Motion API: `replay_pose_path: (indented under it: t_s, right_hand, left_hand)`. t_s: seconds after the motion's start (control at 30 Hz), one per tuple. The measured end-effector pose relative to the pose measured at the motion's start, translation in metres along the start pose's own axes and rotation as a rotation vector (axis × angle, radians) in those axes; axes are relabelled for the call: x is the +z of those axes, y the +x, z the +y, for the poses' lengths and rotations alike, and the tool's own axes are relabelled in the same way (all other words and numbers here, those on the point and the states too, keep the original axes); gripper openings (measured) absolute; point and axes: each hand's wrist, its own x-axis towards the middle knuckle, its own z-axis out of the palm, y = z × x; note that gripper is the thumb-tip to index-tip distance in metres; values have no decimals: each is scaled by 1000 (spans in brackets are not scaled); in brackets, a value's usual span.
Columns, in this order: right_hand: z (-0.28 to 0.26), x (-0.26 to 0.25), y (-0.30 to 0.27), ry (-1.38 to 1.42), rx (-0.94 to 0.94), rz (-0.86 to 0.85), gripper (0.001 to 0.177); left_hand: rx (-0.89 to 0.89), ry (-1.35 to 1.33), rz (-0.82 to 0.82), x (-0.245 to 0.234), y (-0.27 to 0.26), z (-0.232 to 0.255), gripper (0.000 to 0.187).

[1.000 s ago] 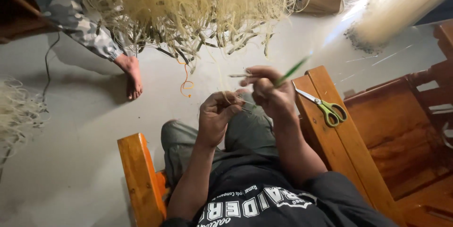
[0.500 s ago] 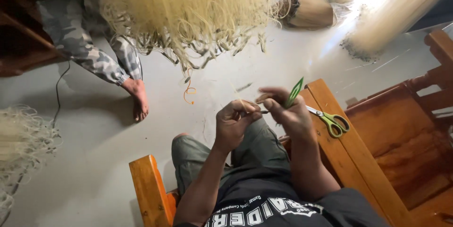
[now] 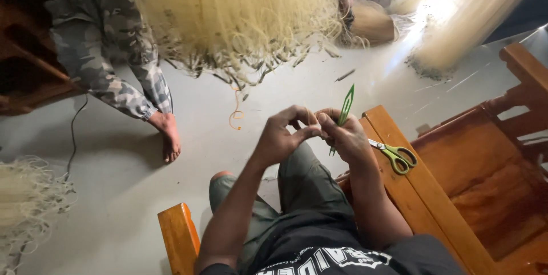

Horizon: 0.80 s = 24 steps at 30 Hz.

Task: Repairing or weaving a fishing net using a plastic shuttle needle

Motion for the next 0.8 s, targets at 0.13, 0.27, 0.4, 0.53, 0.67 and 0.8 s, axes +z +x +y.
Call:
replay_pose_path:
  t_s: [0.13, 0.27, 0.4, 0.53, 0.67, 0.8]
  right_hand:
    - [1, -2, -6, -56, -188, 86, 26]
    - [-8, -10, -15, -259, -392, 183, 30]
    - [-25, -25, -31, -374, -517, 129, 33]
    - [-38, -36, -37, -395, -875, 316, 26]
    - [-76, -27, -40, -90, -1003, 355, 33]
    - [-98, -88, -32, 130, -835, 488, 26]
  left_hand:
    - [-42, 174, -53, -18, 13, 13, 26]
    - [-113, 231, 106, -46, 32, 0, 14]
    - [433, 334, 473, -56, 101, 49, 34]
    - [226, 620, 715, -74, 171, 0, 117]
    - [141, 1214, 1008, -130, 223, -101, 131]
    - [451, 1100, 800, -177, 178, -26, 76]
